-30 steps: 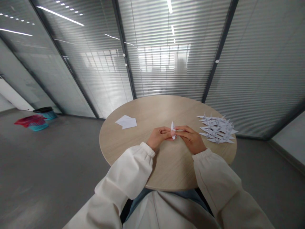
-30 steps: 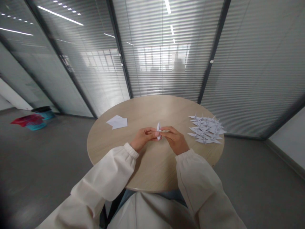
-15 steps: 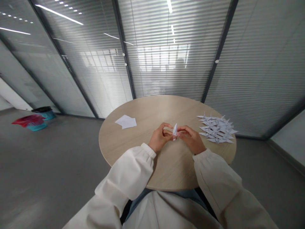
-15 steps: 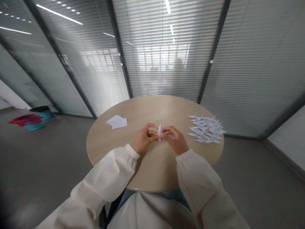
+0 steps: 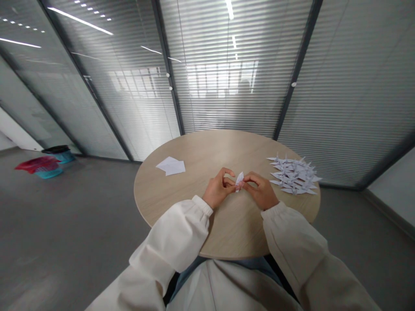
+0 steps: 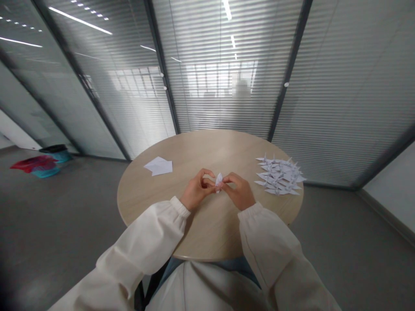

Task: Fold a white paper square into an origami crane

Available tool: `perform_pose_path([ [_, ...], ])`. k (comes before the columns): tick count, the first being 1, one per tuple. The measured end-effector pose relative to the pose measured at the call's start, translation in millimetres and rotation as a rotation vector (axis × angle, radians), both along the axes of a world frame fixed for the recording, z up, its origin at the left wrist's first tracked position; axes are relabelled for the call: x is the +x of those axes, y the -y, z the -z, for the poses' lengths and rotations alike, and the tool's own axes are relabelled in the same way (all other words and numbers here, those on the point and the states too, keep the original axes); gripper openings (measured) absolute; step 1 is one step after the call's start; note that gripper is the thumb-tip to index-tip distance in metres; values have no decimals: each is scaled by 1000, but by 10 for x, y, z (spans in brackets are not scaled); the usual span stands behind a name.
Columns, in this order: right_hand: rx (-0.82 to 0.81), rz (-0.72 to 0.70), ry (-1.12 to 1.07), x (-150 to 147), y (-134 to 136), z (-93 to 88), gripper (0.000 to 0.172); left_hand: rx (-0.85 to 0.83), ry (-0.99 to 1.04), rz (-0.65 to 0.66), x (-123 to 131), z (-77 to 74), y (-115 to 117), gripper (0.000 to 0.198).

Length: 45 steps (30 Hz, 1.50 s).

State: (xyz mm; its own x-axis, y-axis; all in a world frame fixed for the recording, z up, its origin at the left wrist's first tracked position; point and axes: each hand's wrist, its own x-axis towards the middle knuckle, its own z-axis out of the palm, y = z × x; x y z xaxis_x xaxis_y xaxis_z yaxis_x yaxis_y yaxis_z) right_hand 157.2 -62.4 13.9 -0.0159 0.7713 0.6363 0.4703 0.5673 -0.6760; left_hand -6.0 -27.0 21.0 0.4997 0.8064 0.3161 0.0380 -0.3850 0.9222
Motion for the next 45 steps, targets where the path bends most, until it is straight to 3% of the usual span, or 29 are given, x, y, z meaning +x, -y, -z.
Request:
perform_pose_path([
  [7,-88,-76,-50,-12,-7,-2,18,52,-70,-24,-5,13,-1,34],
  [19,16,-35,-34,11,1,14,17,128,-195,37,-12,-8,29,42],
  [24,65,-81,-6,5,-5,5,16,106,-200,54,-27,-19,32,32],
  [29,84,-74,3,14,-8,3,14,-38,-50,42,-6,7,7,30],
  [34,215,22,99,49,-5,18,10,-407,129,98,15,56,-49,44],
  [37,268,68,171,52,4,29,12,-587,206,116,14,50,-59,39],
  [40,301,49,225,42,14,39,12,-670,255,112,4,32,-63,33],
  [45,286,18,269,24,24,47,10,-706,250,89,-24,34,-86,44],
])
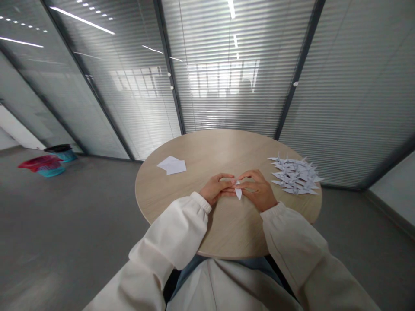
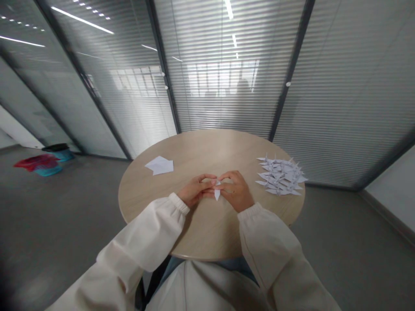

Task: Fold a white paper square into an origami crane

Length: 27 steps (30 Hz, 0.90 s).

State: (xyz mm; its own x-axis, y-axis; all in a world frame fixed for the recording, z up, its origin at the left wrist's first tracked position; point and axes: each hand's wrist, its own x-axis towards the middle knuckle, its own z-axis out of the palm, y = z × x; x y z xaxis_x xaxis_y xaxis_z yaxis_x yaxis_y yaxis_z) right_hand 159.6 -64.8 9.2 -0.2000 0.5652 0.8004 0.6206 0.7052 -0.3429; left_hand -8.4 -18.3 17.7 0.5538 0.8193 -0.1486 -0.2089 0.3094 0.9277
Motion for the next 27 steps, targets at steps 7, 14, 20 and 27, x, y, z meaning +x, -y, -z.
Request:
perform_pose_path([
  [7,-14,-40,9,-15,17,-13,10,-29,9,33,-6,11,-21,24],
  [14,-82,-55,-21,-13,38,-39,9,-19,-13,26,-12,49,-57,26],
  [20,-89,-73,-24,13,14,-16,8,6,-10,24,-16,69,-61,30],
  [27,-145,-55,-63,20,-3,-14,7,70,-19,-12,3,61,-55,32],
])
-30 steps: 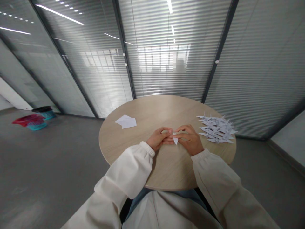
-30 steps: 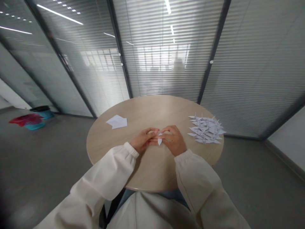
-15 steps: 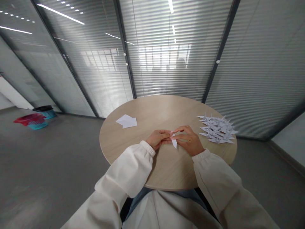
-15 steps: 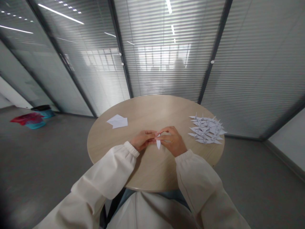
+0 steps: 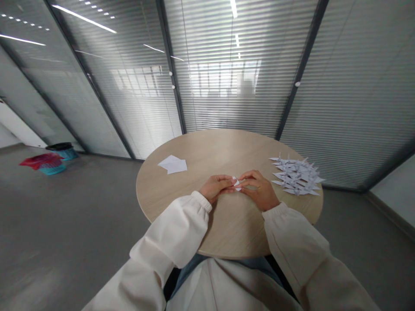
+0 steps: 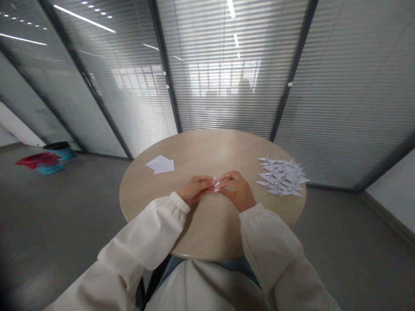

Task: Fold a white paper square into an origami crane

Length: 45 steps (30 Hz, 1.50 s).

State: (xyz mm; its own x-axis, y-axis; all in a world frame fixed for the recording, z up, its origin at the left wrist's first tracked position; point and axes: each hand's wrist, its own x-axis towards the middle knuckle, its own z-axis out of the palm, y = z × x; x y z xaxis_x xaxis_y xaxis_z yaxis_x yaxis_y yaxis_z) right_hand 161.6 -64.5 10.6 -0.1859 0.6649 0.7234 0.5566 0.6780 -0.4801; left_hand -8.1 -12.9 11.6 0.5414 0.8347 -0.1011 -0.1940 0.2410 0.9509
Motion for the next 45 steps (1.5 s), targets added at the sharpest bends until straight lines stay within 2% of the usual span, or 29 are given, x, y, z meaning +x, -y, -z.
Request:
perform_pose_path([
  [5,-57,-5,-62,-7,-10,13,4,68,-45,-30,2,-17,10,33],
  [12,-321,48,-221,-28,-49,78,29,182,-101,-15,13,-44,39,32],
  [23,-561,-119,-350,-3,-82,128,32,394,-146,66,24,34,25,34],
  [30,-617,-114,-348,12,-95,140,31,590,-283,93,-2,-30,83,40],
  [33,-637,-134,-381,8,-91,134,32,624,-349,76,-1,-50,110,36],
  [41,-648,-174,-386,-11,-75,123,37,631,-352,11,14,-10,105,24],
  [45,-606,-186,-415,-31,-75,106,38,557,-258,-59,31,-25,101,23],
])
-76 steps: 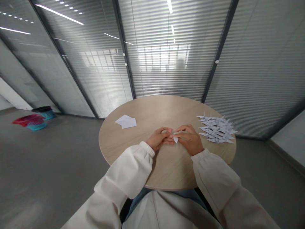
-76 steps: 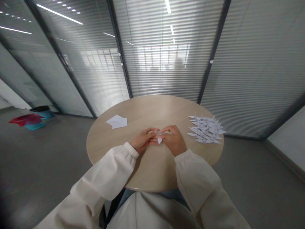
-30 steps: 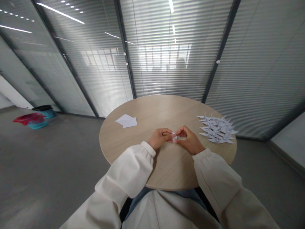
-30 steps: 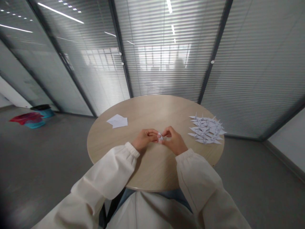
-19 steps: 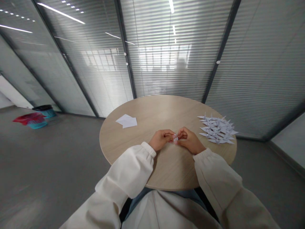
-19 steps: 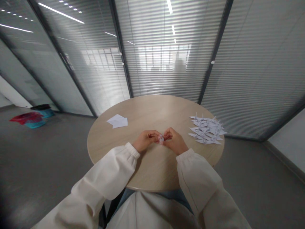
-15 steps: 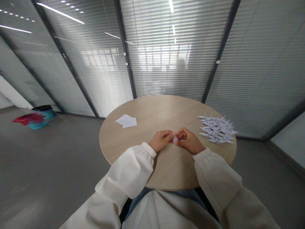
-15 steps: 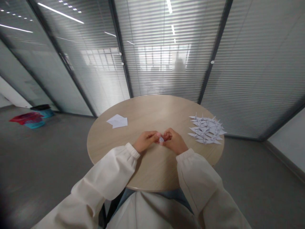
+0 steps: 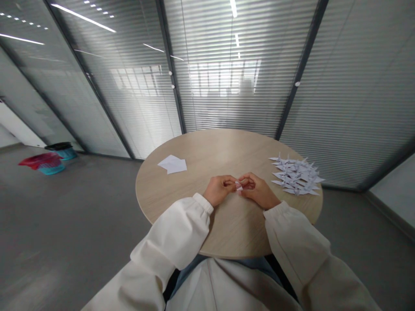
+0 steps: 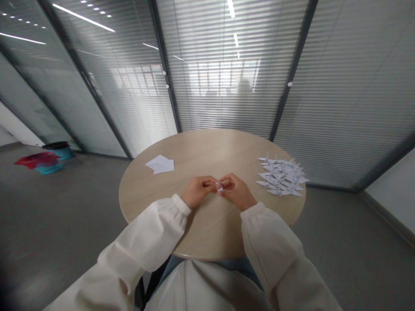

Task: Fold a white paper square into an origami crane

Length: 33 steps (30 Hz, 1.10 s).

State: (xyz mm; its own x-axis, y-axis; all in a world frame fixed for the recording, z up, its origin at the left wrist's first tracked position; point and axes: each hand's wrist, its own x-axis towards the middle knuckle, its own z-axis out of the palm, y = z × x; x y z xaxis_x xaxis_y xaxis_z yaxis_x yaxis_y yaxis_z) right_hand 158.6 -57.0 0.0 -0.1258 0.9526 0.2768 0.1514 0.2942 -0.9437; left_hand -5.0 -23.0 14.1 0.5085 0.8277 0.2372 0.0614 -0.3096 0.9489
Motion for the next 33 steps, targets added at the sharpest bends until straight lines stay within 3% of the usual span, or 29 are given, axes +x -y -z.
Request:
perform_pose_path([
  [5,49,103,41,-23,-6,-20,32,-106,161,-16,17,-49,1,26],
  [9,54,173,175,-20,13,-54,25,-84,234,-67,9,-76,-18,27],
  [16,141,130,325,5,65,-105,28,-5,174,-96,-10,-112,-16,23],
  [33,336,112,416,-7,140,-188,39,-81,230,-19,14,-111,-1,29],
])
